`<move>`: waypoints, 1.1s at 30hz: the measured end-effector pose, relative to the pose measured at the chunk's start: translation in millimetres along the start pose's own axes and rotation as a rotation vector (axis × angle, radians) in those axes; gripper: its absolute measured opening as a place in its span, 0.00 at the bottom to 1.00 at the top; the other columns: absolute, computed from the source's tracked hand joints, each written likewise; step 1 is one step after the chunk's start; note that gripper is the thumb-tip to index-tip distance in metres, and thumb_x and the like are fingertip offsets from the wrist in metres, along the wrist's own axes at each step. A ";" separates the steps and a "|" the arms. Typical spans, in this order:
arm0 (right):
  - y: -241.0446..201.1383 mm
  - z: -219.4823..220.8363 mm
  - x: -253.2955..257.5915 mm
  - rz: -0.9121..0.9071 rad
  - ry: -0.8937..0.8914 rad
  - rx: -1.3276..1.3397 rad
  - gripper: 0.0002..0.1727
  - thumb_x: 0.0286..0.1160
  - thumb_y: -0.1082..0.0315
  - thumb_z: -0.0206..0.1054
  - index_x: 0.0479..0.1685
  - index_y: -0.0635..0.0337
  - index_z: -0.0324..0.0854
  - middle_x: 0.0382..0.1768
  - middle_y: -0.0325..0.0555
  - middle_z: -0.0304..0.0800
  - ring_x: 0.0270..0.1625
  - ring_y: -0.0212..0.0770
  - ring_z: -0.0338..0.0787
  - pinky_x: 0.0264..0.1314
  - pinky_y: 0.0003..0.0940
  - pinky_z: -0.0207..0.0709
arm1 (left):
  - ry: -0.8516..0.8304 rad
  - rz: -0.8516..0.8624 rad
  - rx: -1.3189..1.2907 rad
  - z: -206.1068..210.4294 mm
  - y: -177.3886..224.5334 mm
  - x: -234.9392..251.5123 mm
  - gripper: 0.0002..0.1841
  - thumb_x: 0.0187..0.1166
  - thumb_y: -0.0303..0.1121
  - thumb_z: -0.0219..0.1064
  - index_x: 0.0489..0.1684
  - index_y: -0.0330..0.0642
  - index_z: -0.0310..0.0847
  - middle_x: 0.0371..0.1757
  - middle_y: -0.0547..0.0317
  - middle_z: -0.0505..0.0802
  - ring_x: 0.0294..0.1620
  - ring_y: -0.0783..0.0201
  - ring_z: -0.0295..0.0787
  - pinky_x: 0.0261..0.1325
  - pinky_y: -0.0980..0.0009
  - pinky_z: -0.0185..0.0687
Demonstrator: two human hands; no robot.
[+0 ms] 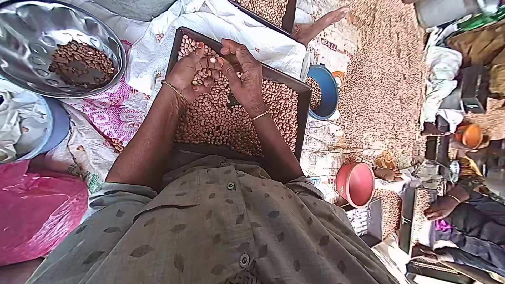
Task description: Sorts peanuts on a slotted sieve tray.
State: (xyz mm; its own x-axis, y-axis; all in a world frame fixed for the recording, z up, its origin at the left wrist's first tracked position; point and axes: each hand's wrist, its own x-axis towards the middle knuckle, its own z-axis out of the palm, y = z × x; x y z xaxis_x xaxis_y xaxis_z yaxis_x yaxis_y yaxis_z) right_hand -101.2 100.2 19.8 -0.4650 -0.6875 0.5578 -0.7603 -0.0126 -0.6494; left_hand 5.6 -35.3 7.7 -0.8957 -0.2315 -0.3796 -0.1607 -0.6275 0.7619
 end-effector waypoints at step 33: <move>25.3 15.2 -88.4 -0.082 -0.512 -0.691 0.20 0.86 0.62 0.59 0.72 0.48 0.84 0.79 0.56 0.78 0.80 0.63 0.77 0.78 0.63 0.68 | 0.018 0.430 -0.524 -15.9 1.2 7.1 0.32 0.96 0.48 0.22 0.17 0.54 0.63 0.13 0.70 0.72 0.09 0.75 0.61 0.11 0.83 0.53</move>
State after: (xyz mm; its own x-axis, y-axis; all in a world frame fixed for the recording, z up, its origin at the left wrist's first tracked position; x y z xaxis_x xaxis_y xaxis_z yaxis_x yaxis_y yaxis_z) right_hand -72.5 149.7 -53.8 -0.2610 -0.9485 0.1798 -0.9652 0.2534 -0.0643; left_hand 5.6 -49.5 -2.4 -0.8273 -0.5505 -0.1116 0.4345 -0.7531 0.4940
